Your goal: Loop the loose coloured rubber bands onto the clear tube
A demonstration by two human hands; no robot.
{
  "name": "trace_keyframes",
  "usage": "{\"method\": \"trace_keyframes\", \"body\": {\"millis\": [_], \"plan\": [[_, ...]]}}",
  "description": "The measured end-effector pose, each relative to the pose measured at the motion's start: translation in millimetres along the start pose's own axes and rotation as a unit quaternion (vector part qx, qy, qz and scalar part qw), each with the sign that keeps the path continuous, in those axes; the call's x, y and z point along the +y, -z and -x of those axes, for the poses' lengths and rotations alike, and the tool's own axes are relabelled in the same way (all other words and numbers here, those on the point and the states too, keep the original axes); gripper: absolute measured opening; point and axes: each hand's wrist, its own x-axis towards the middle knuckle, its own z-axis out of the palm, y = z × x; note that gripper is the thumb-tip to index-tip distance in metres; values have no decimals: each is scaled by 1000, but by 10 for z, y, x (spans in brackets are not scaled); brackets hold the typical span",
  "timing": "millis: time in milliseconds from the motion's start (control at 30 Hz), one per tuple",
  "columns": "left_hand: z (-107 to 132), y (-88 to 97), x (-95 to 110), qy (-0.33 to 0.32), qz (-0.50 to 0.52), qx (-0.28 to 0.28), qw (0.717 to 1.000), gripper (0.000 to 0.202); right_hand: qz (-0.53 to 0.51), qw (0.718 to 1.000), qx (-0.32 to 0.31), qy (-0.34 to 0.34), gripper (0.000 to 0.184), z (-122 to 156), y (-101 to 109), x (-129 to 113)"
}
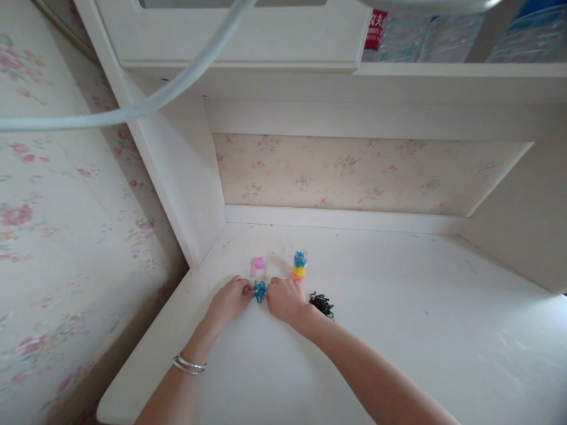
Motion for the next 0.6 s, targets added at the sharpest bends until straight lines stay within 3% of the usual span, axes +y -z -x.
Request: {"method": "trace_keyframes", "body": {"millis": [300,400,600], "plan": [[24,46,-61,-51,14,-18,998,26,1,1000,26,10,27,141,147,-2],[40,82,-83,-68,14,-28,997,21,-23,998,56,-4,22,256,273,106],[63,75,-63,-37,15,-29,999,18,-164,977,136,-9,31,496,579,493]]}}
